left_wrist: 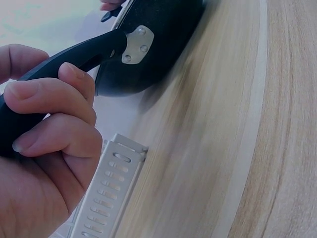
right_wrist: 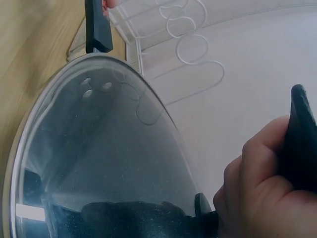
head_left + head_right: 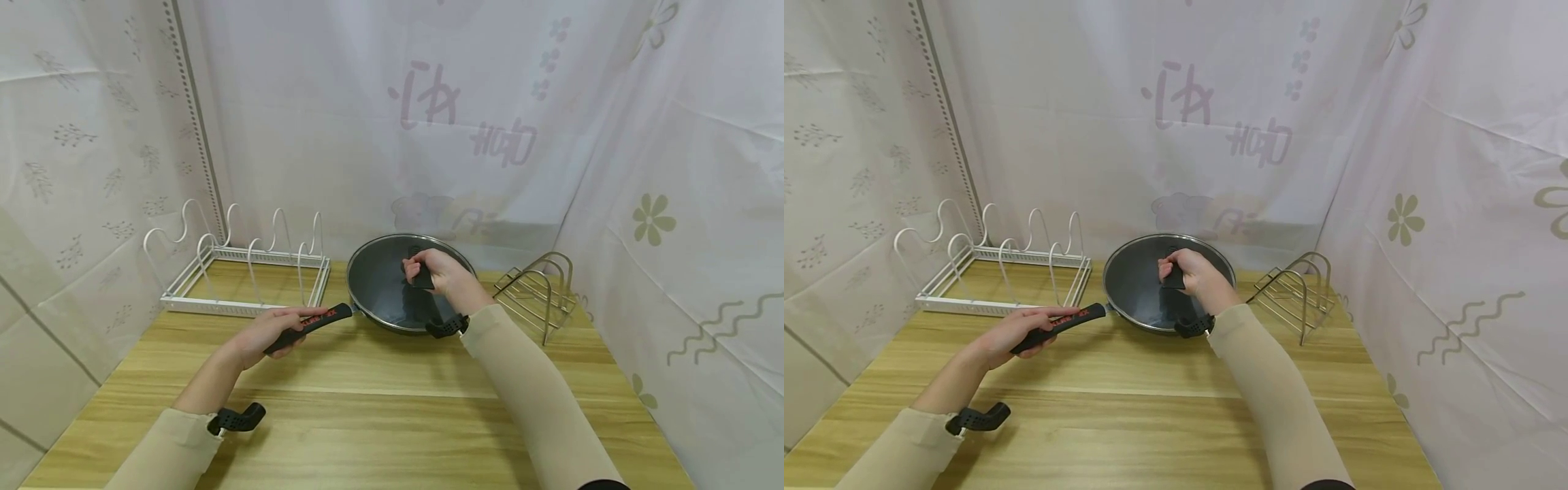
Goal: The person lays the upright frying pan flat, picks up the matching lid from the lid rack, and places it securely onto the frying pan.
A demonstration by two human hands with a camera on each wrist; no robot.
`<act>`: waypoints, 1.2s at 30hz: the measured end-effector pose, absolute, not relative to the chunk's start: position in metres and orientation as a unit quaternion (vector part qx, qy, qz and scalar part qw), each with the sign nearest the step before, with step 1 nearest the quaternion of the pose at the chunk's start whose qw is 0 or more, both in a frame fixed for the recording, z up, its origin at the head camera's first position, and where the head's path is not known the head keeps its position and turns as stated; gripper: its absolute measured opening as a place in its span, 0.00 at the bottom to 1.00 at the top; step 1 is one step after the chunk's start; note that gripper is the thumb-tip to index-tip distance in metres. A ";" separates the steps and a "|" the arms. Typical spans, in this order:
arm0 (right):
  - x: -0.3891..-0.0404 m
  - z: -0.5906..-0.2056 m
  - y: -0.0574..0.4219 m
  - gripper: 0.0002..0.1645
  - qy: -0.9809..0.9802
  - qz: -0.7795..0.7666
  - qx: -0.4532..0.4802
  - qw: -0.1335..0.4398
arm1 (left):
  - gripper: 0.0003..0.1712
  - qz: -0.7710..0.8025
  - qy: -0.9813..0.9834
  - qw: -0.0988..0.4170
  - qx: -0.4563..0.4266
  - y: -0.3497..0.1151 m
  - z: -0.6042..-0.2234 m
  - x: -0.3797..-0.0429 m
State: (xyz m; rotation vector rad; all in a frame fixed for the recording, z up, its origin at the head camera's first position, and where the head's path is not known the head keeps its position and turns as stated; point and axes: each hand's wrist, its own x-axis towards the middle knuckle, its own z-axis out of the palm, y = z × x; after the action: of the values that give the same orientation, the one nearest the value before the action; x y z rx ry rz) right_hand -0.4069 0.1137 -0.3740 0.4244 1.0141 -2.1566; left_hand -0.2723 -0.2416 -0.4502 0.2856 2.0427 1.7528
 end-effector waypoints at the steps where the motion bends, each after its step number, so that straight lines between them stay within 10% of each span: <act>1: -0.407 -0.374 0.114 0.28 0.393 -0.833 0.165 0.353 | 0.35 0.632 0.737 0.215 0.105 -0.242 -0.450 -0.272; 36: -0.390 -0.393 0.118 0.25 0.567 -0.778 0.082 0.257 | 0.33 0.595 0.768 0.211 0.107 -0.244 -0.447 -0.271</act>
State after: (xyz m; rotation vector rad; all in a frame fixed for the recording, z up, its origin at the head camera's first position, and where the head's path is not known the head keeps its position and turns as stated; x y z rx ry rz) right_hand -0.3898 0.1176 -0.3929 0.2217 1.5387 -2.1101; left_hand -0.2708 -0.2443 -0.4469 0.2983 2.1337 1.6550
